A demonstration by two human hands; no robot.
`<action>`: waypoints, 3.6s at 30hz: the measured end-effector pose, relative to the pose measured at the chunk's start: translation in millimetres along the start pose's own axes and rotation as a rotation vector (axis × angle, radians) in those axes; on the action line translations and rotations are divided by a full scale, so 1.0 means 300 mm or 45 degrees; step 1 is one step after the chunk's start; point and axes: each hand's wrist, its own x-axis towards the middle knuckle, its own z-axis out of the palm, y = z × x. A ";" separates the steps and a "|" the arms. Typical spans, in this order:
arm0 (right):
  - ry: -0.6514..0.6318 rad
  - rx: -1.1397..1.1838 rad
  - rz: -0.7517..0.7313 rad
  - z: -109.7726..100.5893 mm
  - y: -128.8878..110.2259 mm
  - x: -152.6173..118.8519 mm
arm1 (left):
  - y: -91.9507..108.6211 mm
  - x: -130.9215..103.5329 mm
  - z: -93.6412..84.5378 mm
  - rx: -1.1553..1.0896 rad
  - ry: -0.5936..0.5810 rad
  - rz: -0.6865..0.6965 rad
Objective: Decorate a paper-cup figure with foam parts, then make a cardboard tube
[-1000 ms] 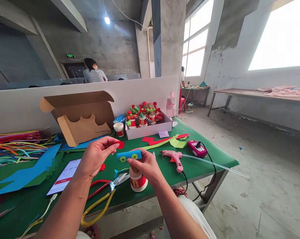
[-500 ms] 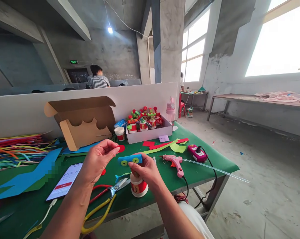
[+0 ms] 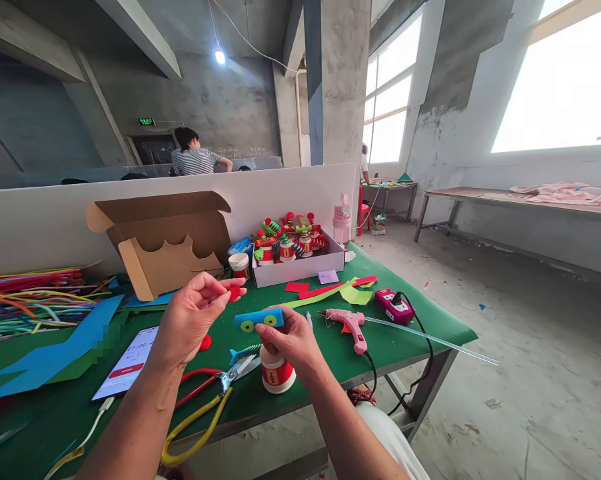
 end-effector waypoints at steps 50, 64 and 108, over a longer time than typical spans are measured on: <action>0.018 0.013 0.021 0.005 -0.002 -0.014 | 0.034 -0.024 -0.001 0.505 0.017 0.196; -0.034 -0.010 0.006 0.000 0.003 -0.005 | 0.051 -0.036 0.029 0.665 -0.121 0.448; -0.045 -0.021 -0.018 -0.001 -0.013 -0.019 | 0.020 -0.031 0.051 0.716 -0.226 0.432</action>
